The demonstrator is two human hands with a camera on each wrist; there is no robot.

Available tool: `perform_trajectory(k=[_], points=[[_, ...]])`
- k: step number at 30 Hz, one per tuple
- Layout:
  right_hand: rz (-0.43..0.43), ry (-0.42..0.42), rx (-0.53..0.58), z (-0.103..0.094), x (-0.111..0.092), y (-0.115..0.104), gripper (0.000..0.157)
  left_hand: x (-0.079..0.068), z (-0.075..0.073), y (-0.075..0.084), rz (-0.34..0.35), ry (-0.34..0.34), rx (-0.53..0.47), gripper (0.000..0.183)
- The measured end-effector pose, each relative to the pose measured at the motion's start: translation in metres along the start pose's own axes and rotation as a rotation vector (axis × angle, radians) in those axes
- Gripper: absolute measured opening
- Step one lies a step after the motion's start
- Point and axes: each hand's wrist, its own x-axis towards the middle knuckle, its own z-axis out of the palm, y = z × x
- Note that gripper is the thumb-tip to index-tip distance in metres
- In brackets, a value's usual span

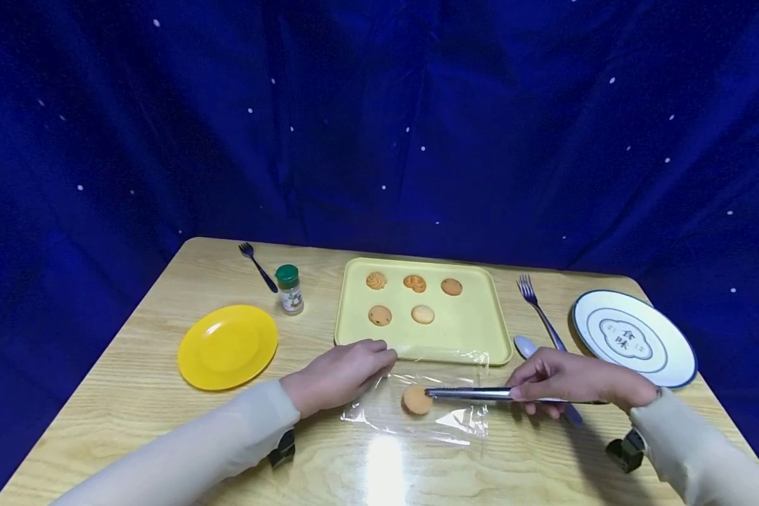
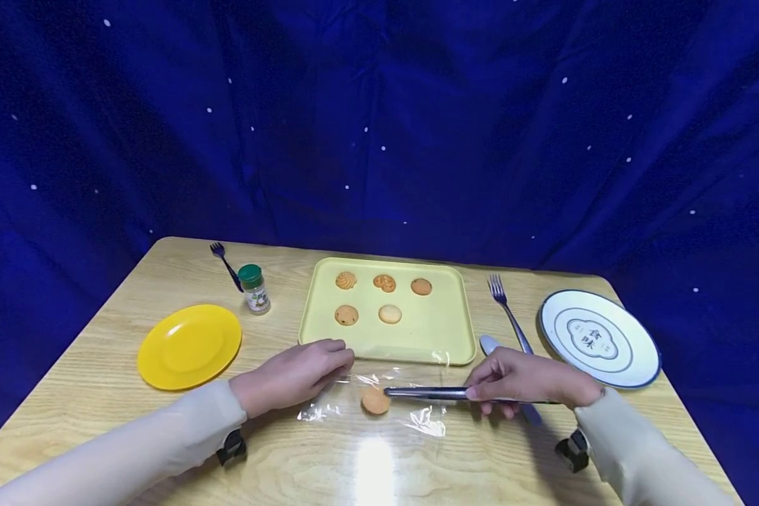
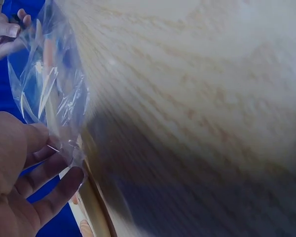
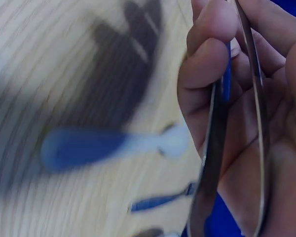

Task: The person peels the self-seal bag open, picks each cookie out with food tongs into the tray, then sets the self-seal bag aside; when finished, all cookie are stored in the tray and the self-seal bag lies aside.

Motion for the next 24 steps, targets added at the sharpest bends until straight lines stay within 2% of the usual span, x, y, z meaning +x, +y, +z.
perform_trajectory(k=[6, 11, 15, 19, 24], points=[[0.011, 0.045, 0.012, -0.013, -0.040, 0.006, 0.022, -0.003, 0.001, -0.002, -0.021, 0.009, 0.008, 0.007], [-0.018, 0.089, 0.027, -0.029, -0.076, 0.008, 0.023, -0.006, 0.000, -0.004, -0.033, -0.003, 0.007, 0.007], [-0.025, 0.188, -0.011, -0.039, -0.095, 0.009, 0.026, -0.008, 0.000, -0.005, -0.043, -0.003, 0.015, 0.006], [-0.019, 0.372, -0.147, -0.040, -0.091, 0.008, 0.021, -0.009, 0.000, -0.005, -0.044, 0.013, 0.003, 0.007], [0.016, 0.606, -0.330, -0.030, -0.067, 0.006, 0.014, -0.008, 0.001, -0.005, -0.027, 0.026, -0.024, 0.008]])
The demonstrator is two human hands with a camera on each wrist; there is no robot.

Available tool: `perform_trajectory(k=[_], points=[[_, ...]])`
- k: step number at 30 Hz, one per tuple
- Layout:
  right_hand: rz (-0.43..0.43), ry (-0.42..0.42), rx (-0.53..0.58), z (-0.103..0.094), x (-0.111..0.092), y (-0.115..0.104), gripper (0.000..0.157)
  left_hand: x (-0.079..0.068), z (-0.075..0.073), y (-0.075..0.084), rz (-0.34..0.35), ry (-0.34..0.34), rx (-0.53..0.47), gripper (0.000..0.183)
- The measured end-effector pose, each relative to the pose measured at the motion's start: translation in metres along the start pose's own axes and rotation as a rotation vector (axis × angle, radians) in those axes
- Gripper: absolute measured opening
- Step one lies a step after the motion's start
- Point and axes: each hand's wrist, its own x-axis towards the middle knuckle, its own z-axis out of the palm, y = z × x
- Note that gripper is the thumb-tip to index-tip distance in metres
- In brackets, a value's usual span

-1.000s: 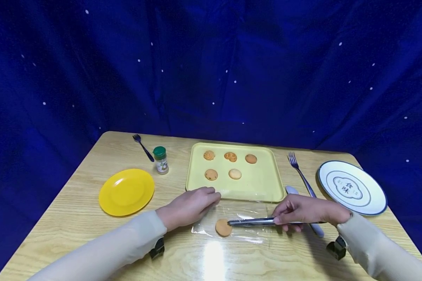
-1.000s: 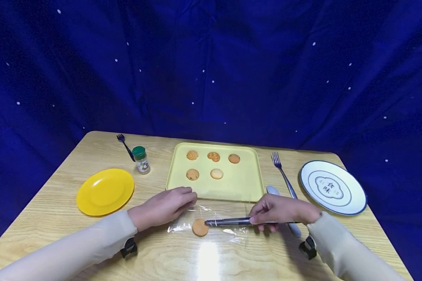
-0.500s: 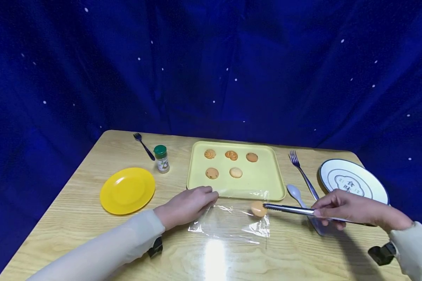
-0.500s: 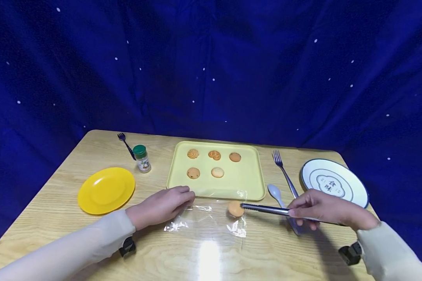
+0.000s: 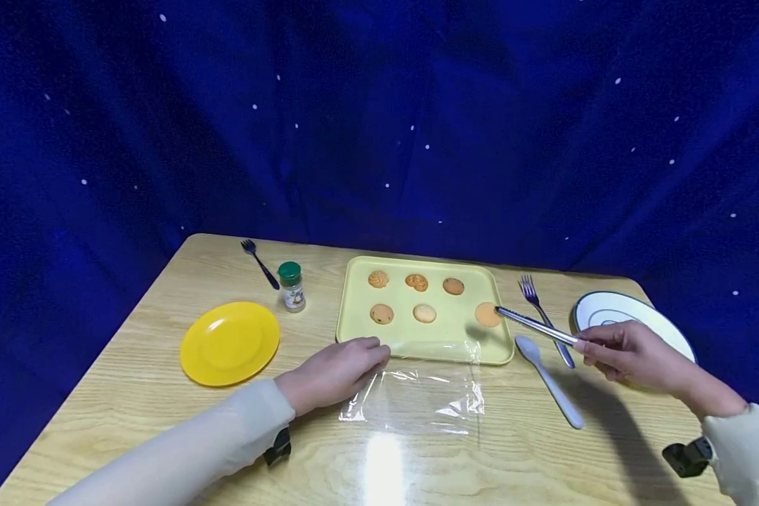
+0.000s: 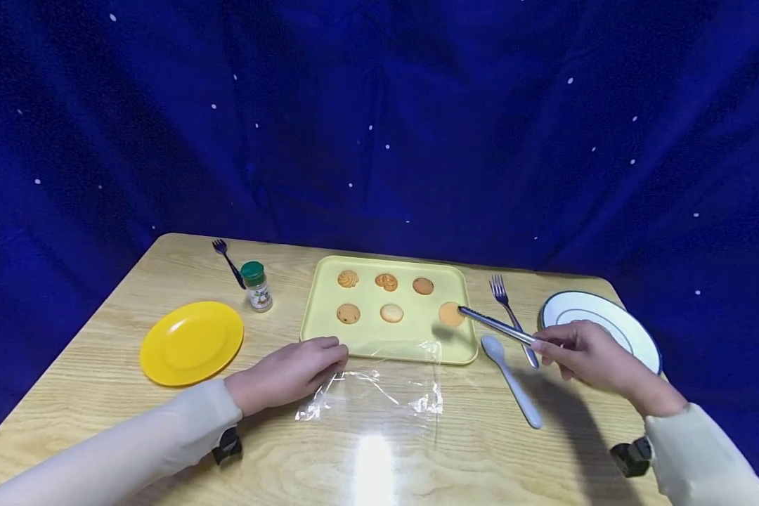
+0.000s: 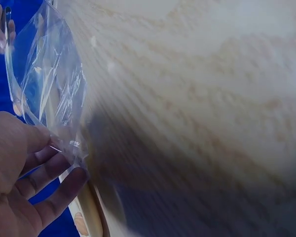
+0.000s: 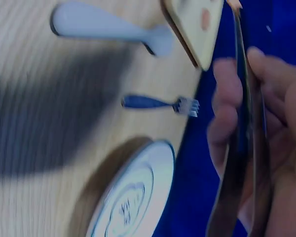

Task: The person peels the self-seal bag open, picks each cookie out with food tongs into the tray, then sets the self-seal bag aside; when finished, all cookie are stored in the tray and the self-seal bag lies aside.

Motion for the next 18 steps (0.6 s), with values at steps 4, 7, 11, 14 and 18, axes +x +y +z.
perform_trajectory(k=[4, 7, 11, 14, 18], points=[[-0.020, 0.168, -0.246, 0.018, 0.014, -0.008, 0.012, -0.001, 0.001, 0.000, 0.000, 0.000, 0.005, 0.008], [-0.075, 0.287, -0.491, 0.028, 0.023, -0.015, 0.009, -0.001, 0.001, 0.000, -0.001, -0.005, 0.009, 0.007], [-0.117, 0.394, -0.762, 0.042, 0.032, -0.025, 0.006, -0.001, -0.001, 0.000, 0.001, -0.004, 0.013, 0.007], [-0.130, 0.418, -0.899, 0.050, 0.034, -0.029, 0.010, 0.000, -0.001, 0.001, 0.000, -0.003, 0.013, 0.007], [-0.189, 0.417, -1.037, 0.055, 0.034, -0.031, 0.012, -0.001, 0.000, 0.003, -0.005, -0.009, 0.005, 0.008]])
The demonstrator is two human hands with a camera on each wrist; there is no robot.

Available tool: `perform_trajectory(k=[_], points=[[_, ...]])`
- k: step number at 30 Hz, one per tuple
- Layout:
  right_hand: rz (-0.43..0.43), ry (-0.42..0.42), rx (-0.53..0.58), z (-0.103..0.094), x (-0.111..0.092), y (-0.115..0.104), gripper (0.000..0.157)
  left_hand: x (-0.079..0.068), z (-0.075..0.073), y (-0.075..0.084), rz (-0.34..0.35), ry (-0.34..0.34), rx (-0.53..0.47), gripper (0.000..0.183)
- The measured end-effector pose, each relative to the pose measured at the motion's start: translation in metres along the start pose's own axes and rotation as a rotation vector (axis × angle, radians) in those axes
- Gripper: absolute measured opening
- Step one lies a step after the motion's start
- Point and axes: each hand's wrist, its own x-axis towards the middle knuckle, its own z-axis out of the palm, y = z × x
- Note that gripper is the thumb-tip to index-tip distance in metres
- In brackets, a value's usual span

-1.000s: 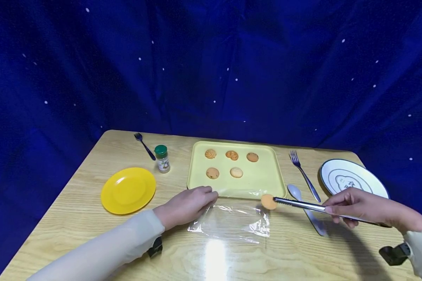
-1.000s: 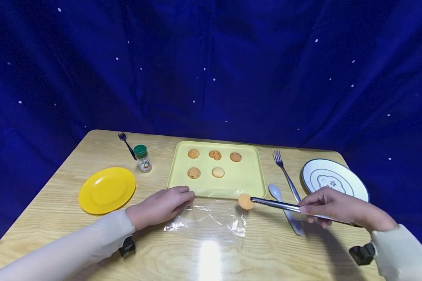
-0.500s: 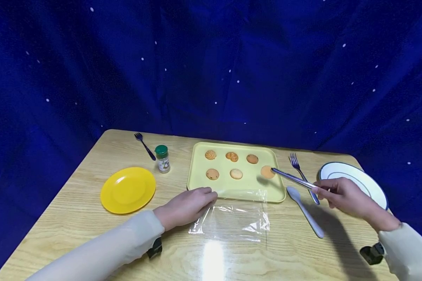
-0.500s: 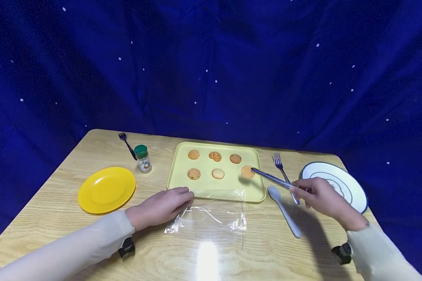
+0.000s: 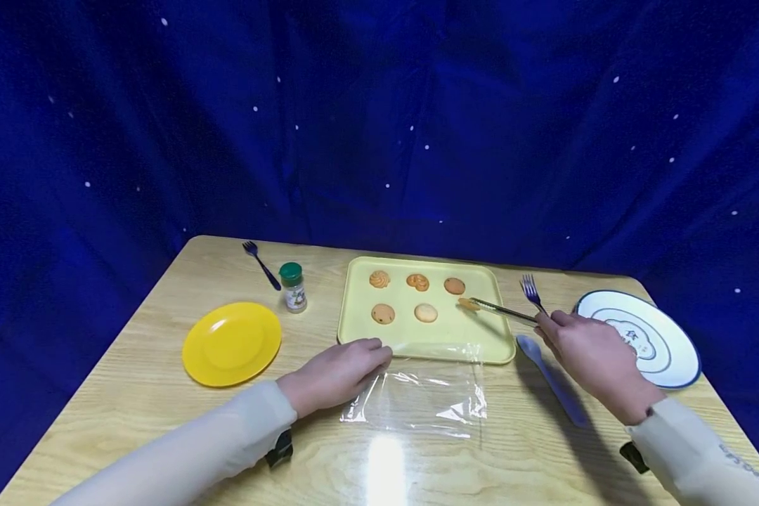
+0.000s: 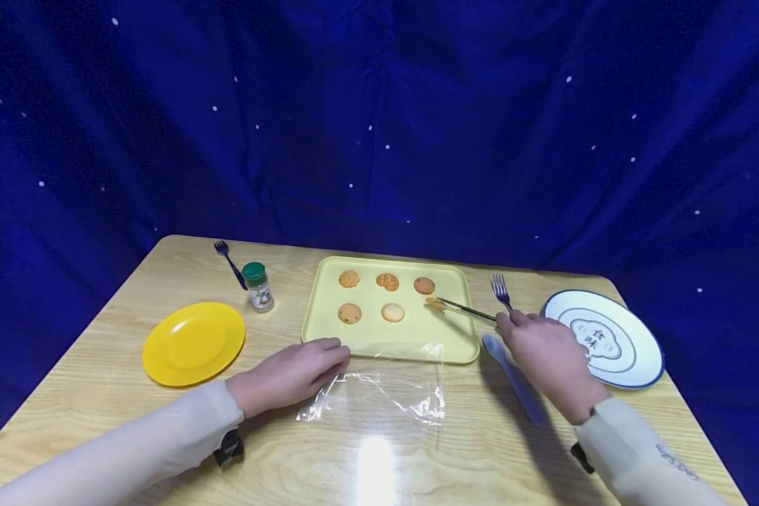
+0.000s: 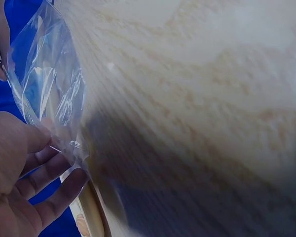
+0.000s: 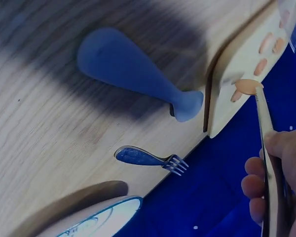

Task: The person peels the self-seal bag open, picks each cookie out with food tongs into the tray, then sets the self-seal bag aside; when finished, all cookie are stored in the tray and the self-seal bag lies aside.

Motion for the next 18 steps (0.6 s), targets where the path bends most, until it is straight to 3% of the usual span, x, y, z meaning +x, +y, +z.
perform_trajectory(k=[6, 18], points=[[-0.093, 0.028, -0.057, 0.000, -0.001, -0.007, 0.014, 0.000, 0.002, 0.000, -0.015, -0.003, 0.008, 0.006], [-0.130, -0.015, -0.045, 0.002, -0.011, -0.013, 0.011, 0.003, 0.004, 0.000, -0.009, -0.001, 0.022, 0.007]])
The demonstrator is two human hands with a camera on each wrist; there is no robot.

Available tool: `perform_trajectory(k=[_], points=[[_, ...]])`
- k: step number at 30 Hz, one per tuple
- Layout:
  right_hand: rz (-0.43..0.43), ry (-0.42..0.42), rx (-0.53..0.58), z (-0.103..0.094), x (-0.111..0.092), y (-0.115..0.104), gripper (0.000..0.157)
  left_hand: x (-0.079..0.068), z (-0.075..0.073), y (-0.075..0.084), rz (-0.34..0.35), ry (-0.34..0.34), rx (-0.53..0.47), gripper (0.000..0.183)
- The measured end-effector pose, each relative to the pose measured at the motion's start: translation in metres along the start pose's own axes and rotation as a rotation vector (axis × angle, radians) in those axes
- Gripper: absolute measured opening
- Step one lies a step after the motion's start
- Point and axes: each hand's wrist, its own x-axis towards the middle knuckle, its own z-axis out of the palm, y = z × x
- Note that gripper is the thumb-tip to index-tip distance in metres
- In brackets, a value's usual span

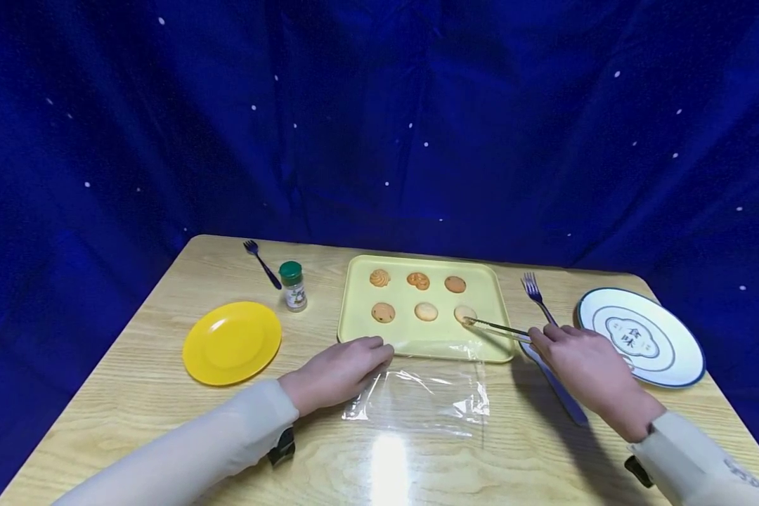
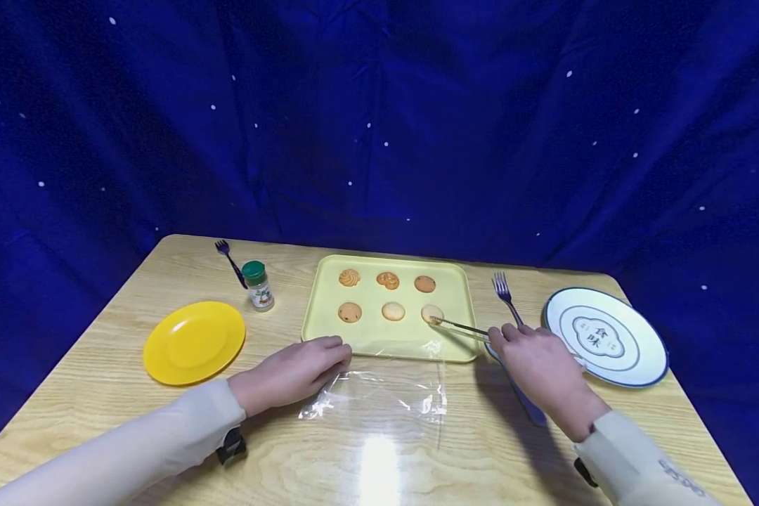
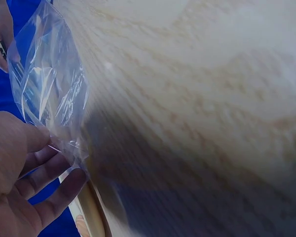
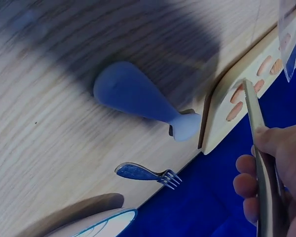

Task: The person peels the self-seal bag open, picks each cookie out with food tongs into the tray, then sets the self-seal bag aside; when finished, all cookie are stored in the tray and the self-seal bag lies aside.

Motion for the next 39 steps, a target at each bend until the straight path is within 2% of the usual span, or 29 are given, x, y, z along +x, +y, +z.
perform_trajectory(k=[9, 11, 15, 16, 19, 22, 29, 33, 39], points=[[0.045, 0.018, 0.082, -0.002, -0.002, 0.000, 0.021, -0.001, -0.001, 0.000, -0.004, -0.007, -0.007, 0.006], [0.093, 0.001, 0.128, -0.003, -0.006, 0.001, 0.022, -0.001, -0.002, 0.001, -0.002, -0.006, -0.005, 0.007], [0.262, -0.078, 0.276, -0.007, -0.020, 0.011, 0.027, 0.000, -0.004, 0.001, 0.001, 0.000, -0.011, 0.007], [0.302, -0.099, 0.320, -0.008, -0.025, 0.016, 0.024, 0.000, -0.004, 0.001, 0.001, -0.002, -0.013, 0.007], [0.371, -0.124, 0.445, -0.010, -0.043, 0.029, 0.016, 0.000, -0.005, 0.001, -0.002, -0.009, -0.017, 0.007], [0.373, -0.111, 0.507, -0.009, -0.067, 0.041, 0.011, 0.000, -0.006, 0.001, -0.007, -0.012, -0.018, 0.008], [0.323, -0.114, 0.598, -0.002, -0.134, 0.067, 0.023, -0.002, -0.007, 0.000, -0.007, -0.010, -0.005, 0.009], [0.332, -0.113, 0.605, 0.006, -0.169, 0.078, 0.027, -0.003, -0.008, -0.002, -0.007, -0.009, -0.001, 0.009], [0.451, -0.212, 0.544, 0.013, -0.199, 0.083, 0.022, -0.003, -0.008, 0.000, -0.009, -0.024, 0.006, 0.009]])
